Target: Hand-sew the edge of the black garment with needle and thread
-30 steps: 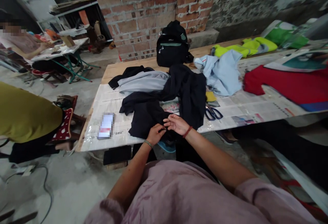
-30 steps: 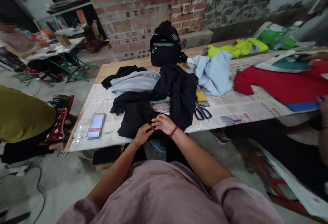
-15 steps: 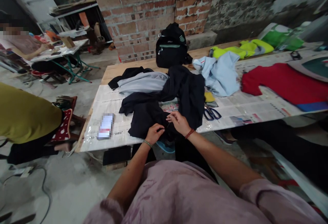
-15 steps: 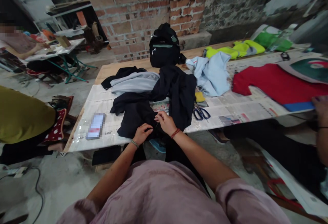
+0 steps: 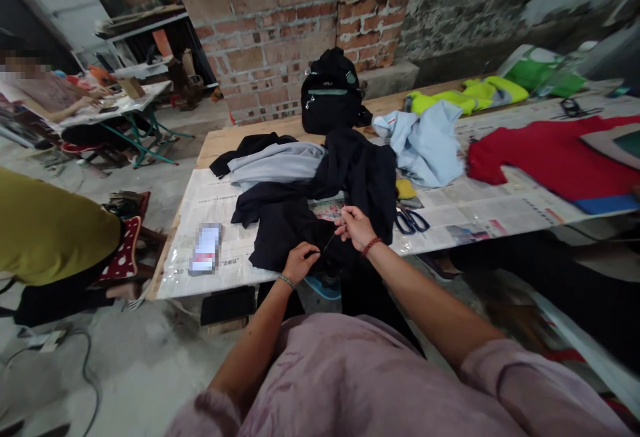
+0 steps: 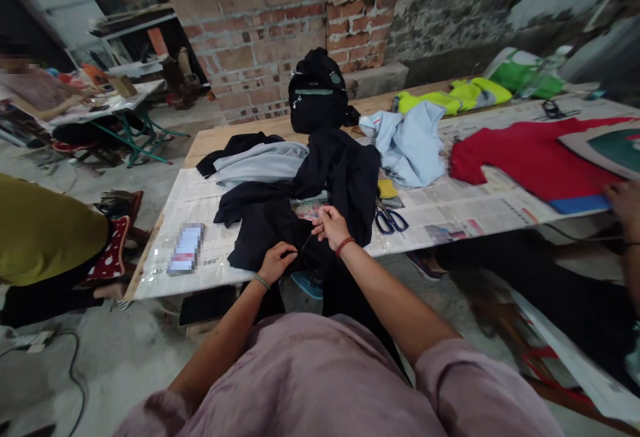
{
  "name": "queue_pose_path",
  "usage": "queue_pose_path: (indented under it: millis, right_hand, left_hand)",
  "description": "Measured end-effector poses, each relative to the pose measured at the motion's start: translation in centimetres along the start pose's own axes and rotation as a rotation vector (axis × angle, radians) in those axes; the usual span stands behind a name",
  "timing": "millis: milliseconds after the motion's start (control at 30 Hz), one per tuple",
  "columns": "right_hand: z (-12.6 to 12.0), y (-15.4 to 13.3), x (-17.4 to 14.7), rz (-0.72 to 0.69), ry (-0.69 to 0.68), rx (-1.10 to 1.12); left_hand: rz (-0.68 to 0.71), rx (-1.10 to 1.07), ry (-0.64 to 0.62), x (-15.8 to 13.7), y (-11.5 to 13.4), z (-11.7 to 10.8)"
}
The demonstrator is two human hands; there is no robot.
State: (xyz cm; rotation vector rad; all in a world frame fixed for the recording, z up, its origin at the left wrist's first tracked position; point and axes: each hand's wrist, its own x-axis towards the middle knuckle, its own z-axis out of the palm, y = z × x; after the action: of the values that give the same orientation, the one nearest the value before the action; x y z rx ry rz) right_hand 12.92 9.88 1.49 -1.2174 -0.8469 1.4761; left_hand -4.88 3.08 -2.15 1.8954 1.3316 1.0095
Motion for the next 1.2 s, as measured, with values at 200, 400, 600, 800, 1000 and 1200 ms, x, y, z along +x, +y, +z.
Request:
queue_pose_path:
  millis: [200, 400, 600, 800, 1000, 1200]
  right_hand:
    - [-0.4, -0.9, -0.1, 0.093, -0.037, 0.128]
    - [-0.5, -1.1, 0.5, 0.026, -0.004, 0.144]
    - [0.1, -0.5, 0.6, 0.048, 0.102, 0.237]
    - [0.1, -1.2, 0.5, -0.004, 0.065, 0.252]
    - [-0.2, -1.6, -0.1, -0.025, -0.065, 0.227]
    - [-0.7, -1.9, -1.5, 0.024, -0.199, 0.160]
  left_hand:
    - [0.016, -0.015, -0.012, 0.0, 0.2, -0.1]
    - [0.012, -0.014, -0.009, -0.1, 0.0, 0.0]
    - [-0.001, -0.004, -0.035, 0.0, -0.1, 0.0]
    - [-0.008, -0.006, -0.028, 0.0, 0.2, 0.0]
    - [0.002, 0.019, -0.023, -0.1, 0.2, -0.1]
    - [0.046, 0.157, -0.046, -0.3, 0.7, -0.9]
